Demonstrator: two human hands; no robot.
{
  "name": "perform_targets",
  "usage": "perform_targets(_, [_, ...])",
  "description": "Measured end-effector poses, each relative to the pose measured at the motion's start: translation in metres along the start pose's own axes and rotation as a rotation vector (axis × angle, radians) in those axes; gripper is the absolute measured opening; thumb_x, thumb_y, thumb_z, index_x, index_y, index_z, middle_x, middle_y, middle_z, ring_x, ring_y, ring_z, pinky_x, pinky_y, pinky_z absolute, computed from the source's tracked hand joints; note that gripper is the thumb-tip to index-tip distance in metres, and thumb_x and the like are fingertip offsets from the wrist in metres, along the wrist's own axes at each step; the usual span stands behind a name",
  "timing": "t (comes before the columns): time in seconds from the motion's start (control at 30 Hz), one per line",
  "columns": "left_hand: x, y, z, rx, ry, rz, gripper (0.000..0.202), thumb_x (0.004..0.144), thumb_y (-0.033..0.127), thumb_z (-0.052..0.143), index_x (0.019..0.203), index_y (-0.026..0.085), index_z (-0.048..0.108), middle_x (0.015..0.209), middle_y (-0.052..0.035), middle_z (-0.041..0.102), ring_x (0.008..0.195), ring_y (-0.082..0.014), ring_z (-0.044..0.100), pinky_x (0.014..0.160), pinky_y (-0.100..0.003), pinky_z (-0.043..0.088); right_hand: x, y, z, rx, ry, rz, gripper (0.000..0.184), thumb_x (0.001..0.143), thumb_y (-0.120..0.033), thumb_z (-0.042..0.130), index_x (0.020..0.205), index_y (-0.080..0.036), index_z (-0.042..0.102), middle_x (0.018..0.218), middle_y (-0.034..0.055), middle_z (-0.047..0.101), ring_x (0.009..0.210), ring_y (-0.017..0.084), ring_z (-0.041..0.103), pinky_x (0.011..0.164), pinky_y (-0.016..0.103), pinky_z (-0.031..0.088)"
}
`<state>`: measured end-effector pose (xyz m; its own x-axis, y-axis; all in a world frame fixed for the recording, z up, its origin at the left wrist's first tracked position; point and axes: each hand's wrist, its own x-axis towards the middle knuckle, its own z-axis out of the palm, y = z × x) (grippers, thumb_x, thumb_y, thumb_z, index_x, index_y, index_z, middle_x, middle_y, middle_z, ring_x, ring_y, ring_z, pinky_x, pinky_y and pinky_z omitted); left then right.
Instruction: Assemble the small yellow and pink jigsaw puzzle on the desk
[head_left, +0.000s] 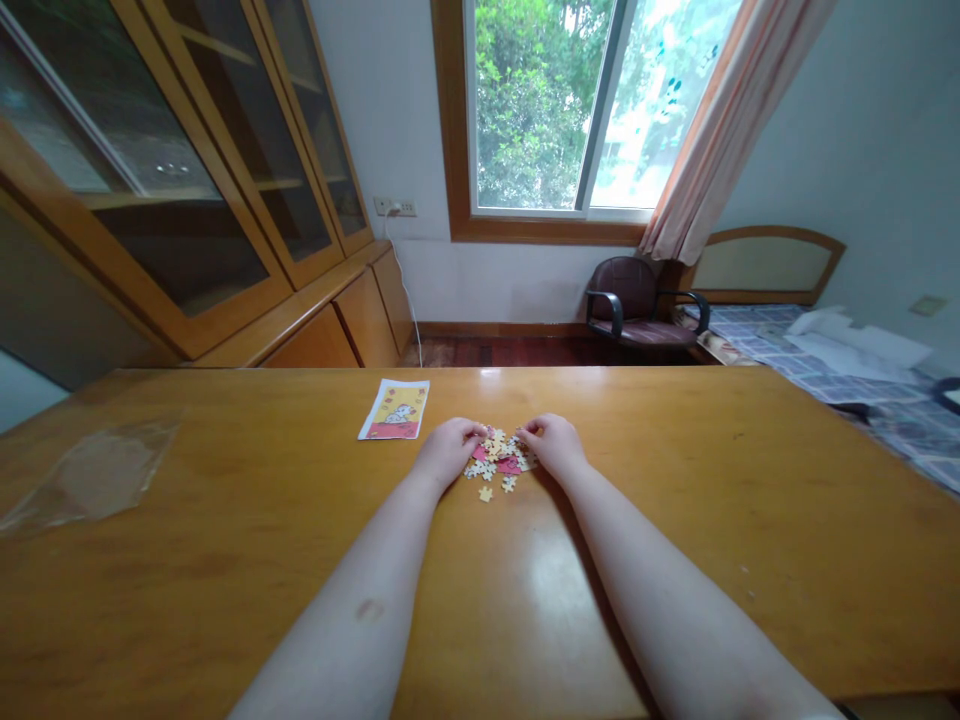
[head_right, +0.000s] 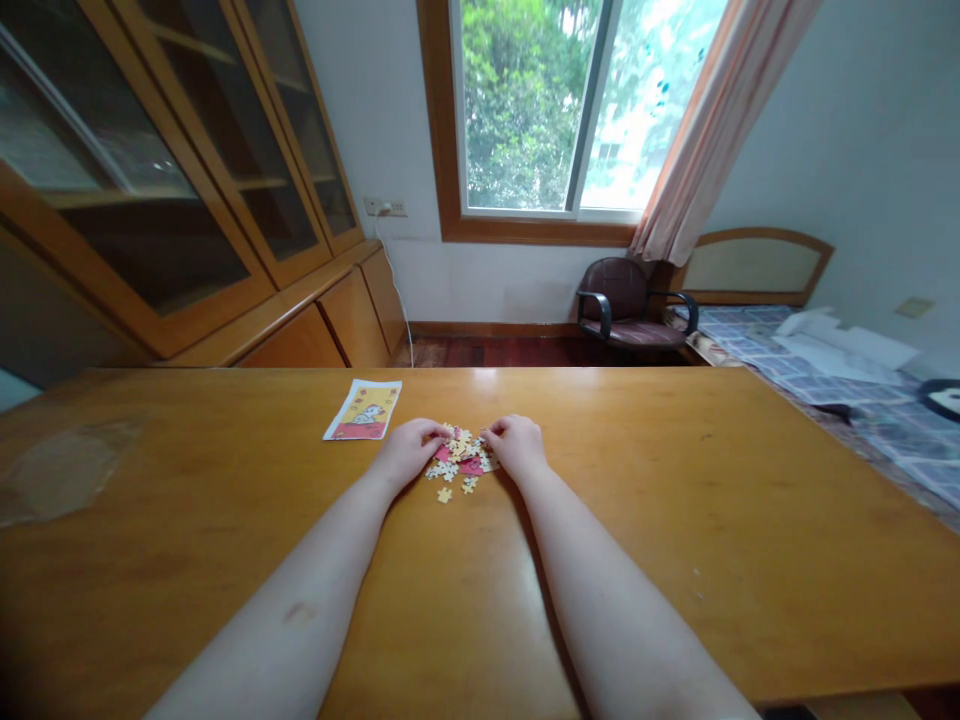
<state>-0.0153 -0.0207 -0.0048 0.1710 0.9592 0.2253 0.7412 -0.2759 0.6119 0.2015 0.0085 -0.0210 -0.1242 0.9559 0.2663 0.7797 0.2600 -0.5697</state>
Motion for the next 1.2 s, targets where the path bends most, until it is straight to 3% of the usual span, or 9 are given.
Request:
perform_targets(0.1, [-0.001, 0.003, -0.001, 0.049, -0.028, 0.068, 0.019, 0.086, 0.025, 0.058, 0.092, 0.022, 0.076, 0.100, -0.0054, 0.073, 0.098, -0.0222, 0.065, 0.093, -0.037, 0.049, -0.001, -0.001, 0.000, -0.003, -0.008, -0.008, 0.023, 0.086, -0.034, 0.064, 0.069, -0.022, 0.074, 0.079, 0.0080, 0.072, 0.079, 0.021, 0.064, 0.072, 0.031, 0.044])
perform_targets(0.27, [-0.007, 0.012, 0.003, 0.098, -0.122, 0.204, 0.023, 0.075, 0.036, 0.074, 0.096, 0.027, 0.077, 0.116, -0.0050, 0.069, 0.112, -0.0263, 0.060, 0.103, -0.042, 0.043, 0.000, -0.003, 0.000, 0.048, 0.004, -0.008, 0.011, 0.081, -0.026, 0.068, 0.073, -0.022, 0.073, 0.082, 0.0051, 0.071, 0.080, 0.020, 0.063, 0.076, 0.031, 0.045])
perform_targets(0.37, [-0.007, 0.013, 0.006, 0.100, -0.119, 0.190, 0.011, 0.076, 0.029, 0.073, 0.087, 0.027, 0.077, 0.111, -0.0042, 0.071, 0.110, -0.0249, 0.061, 0.101, -0.040, 0.043, -0.001, -0.004, -0.001, 0.078, 0.016, -0.025, 0.006, 0.081, -0.023, 0.068, 0.079, -0.021, 0.073, 0.085, 0.0052, 0.071, 0.082, 0.020, 0.063, 0.078, 0.031, 0.045])
perform_targets(0.5, [-0.004, 0.009, 0.006, 0.055, -0.078, 0.137, 0.011, 0.080, 0.019, 0.065, 0.081, 0.024, 0.076, 0.098, -0.0037, 0.074, 0.098, -0.0215, 0.065, 0.093, -0.035, 0.047, -0.004, -0.008, -0.004, 0.124, -0.034, -0.225, 0.011, 0.085, -0.027, 0.065, 0.085, -0.022, 0.074, 0.088, 0.0052, 0.072, 0.087, 0.020, 0.063, 0.083, 0.033, 0.045])
perform_targets(0.67, [-0.002, 0.008, 0.002, 0.038, -0.065, 0.073, 0.017, 0.086, 0.027, 0.058, 0.086, 0.023, 0.075, 0.090, -0.0039, 0.073, 0.086, -0.0213, 0.065, 0.078, -0.032, 0.050, -0.008, -0.010, -0.002, 0.116, -0.173, -0.422, 0.010, 0.077, -0.034, 0.077, 0.081, -0.025, 0.076, 0.088, 0.0035, 0.073, 0.085, 0.020, 0.061, 0.084, 0.033, 0.044])
perform_targets(0.8, [-0.001, 0.007, 0.001, 0.020, -0.003, -0.012, 0.020, 0.087, 0.029, 0.058, 0.093, 0.021, 0.074, 0.095, -0.0051, 0.073, 0.092, -0.0228, 0.065, 0.083, -0.034, 0.050, -0.005, -0.008, 0.000, 0.148, -0.118, -0.372, 0.007, 0.081, -0.023, 0.072, 0.075, -0.023, 0.075, 0.077, 0.0023, 0.071, 0.077, 0.018, 0.061, 0.078, 0.031, 0.045])
perform_targets(0.93, [-0.001, 0.007, 0.000, 0.080, 0.023, -0.013, 0.022, 0.087, 0.028, 0.057, 0.099, 0.022, 0.074, 0.100, -0.0059, 0.073, 0.097, -0.0236, 0.064, 0.089, -0.036, 0.049, -0.003, -0.004, 0.000, 0.157, -0.073, -0.322, 0.005, 0.082, -0.027, 0.072, 0.084, -0.023, 0.075, 0.086, 0.0039, 0.073, 0.085, 0.019, 0.062, 0.083, 0.032, 0.045])
perform_targets(1.07, [-0.005, 0.007, 0.003, 0.141, -0.024, 0.068, 0.027, 0.083, 0.031, 0.063, 0.108, 0.025, 0.073, 0.115, -0.0053, 0.069, 0.109, -0.0249, 0.060, 0.100, -0.040, 0.045, -0.005, -0.001, 0.003, 0.052, -0.140, -0.376, 0.029, 0.072, -0.041, 0.081, 0.095, -0.024, 0.076, 0.102, 0.0059, 0.073, 0.096, 0.023, 0.061, 0.091, 0.038, 0.043])
perform_targets(1.2, [-0.007, 0.004, 0.007, 0.152, -0.093, 0.071, 0.036, 0.080, 0.033, 0.068, 0.114, 0.024, 0.071, 0.124, -0.0071, 0.065, 0.118, -0.0276, 0.056, 0.105, -0.042, 0.042, -0.006, -0.002, 0.006, 0.015, -0.188, -0.368, 0.016, 0.078, -0.036, 0.077, 0.090, -0.025, 0.076, 0.099, 0.0045, 0.073, 0.093, 0.021, 0.061, 0.090, 0.036, 0.042])
